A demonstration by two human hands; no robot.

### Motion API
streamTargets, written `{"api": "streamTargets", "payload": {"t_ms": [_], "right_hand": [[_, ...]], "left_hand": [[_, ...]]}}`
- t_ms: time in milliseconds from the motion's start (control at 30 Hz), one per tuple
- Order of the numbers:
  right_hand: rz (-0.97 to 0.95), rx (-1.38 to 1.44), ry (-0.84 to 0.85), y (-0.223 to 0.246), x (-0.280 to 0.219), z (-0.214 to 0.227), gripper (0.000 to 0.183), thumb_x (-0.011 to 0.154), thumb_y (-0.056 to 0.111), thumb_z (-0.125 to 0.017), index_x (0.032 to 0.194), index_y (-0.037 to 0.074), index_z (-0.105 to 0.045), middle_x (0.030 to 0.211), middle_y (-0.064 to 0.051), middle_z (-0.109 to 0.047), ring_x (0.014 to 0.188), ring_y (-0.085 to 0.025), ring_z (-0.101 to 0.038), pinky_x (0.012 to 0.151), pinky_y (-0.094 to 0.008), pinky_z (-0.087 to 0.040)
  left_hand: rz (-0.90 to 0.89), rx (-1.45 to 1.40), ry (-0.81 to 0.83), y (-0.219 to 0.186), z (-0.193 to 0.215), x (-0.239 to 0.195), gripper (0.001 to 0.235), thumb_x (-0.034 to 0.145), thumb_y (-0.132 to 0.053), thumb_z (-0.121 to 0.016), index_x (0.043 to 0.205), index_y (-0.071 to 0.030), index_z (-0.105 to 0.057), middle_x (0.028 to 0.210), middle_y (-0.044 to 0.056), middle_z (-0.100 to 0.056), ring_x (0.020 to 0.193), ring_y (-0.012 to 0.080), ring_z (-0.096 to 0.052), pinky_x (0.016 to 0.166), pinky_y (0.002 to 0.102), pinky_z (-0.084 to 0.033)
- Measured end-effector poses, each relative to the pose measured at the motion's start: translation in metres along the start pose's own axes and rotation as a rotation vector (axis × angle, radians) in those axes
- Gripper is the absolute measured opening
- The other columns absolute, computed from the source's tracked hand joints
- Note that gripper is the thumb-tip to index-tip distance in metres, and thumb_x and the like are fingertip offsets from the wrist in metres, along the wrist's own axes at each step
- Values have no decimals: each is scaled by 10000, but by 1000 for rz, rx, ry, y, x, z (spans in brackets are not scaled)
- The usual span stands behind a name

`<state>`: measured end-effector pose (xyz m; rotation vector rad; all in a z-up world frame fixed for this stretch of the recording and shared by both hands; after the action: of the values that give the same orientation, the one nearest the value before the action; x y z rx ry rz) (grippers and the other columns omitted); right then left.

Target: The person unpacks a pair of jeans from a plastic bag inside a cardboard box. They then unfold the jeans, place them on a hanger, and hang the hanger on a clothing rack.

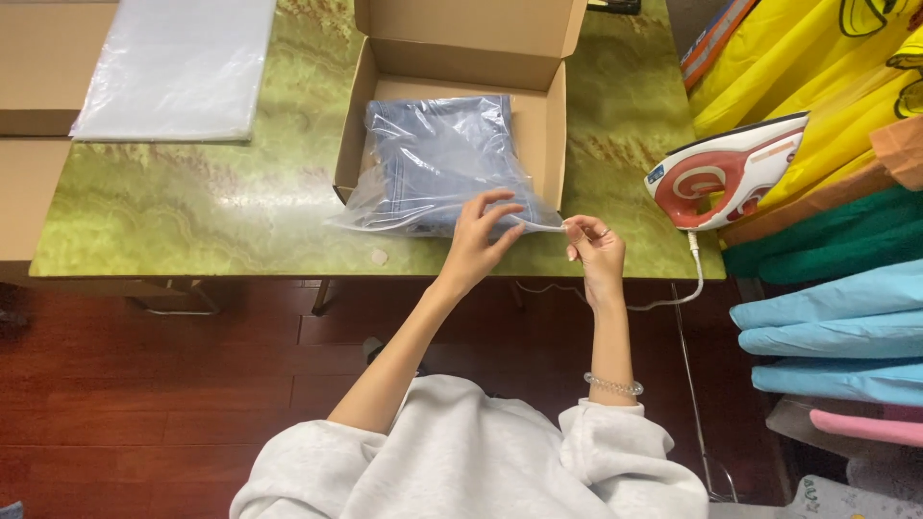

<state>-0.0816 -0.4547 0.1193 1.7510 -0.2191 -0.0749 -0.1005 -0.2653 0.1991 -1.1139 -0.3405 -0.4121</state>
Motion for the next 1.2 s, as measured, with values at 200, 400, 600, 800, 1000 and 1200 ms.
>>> {"api": "streamTargets", "payload": {"t_ms": [200,400,600,800,1000,1200], "right_hand": [[-40,33,-9,-45,10,22,167,766,176,-696,851,66,-603,731,-2,-591,403,10,-407,378,-95,-334],[-74,64,-78,-36,-2,23,132,775,177,-680,828,75,-616,697,7,-590,521,-22,-494,505,-104,-412],[-51,48,-144,-37,-7,26,95,820,216,-642,828,131,-598,724,48,-574,601,9,-468,532,-101,-345],[-45,49,-269,-45,-15,39,116,808,216,-663,786,120,-602,613,81,-470,524,22,-343,453,-93,-261],[-106,218,-349,-51,-20,31,129,816,197,-646,773,97,-577,602,76,-435,511,7,-322,457,-111,-254],[-89,224,-295,-43,-15,25,142,850,199,-611,782,92,-546,574,100,-376,447,33,-295,444,-92,-254]], "left_hand": [[-50,323,254,15,-32,-3,307,738,-256,-672,1014,-212,-545,867,-23,-480,871,172,-526,904,429,-287],[-248,469,249,28,-65,-2,216,709,-304,-658,726,-193,-473,671,-41,-466,697,160,-540,635,308,-376],[-280,406,279,11,-94,17,219,721,-301,-653,764,-188,-471,710,-59,-440,723,150,-538,585,296,-377],[-441,576,226,25,-126,5,108,825,-315,-488,824,-213,-451,712,-55,-430,683,144,-547,520,272,-388],[-506,612,180,24,-125,3,112,846,-306,-471,820,-198,-456,702,-53,-414,701,139,-526,516,266,-397],[-549,763,-14,4,-119,0,119,778,-296,-544,803,-207,-469,698,-36,-403,664,158,-483,549,291,-348]]}}
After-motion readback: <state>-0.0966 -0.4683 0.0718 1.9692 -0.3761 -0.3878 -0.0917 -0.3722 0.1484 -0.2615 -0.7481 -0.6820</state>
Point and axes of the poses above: each hand's wrist, its own x-axis towards the middle knuckle, its own z-axis out of the back of the hand, y = z × x, the point moved 8 cm from there along x, towards the middle knuckle
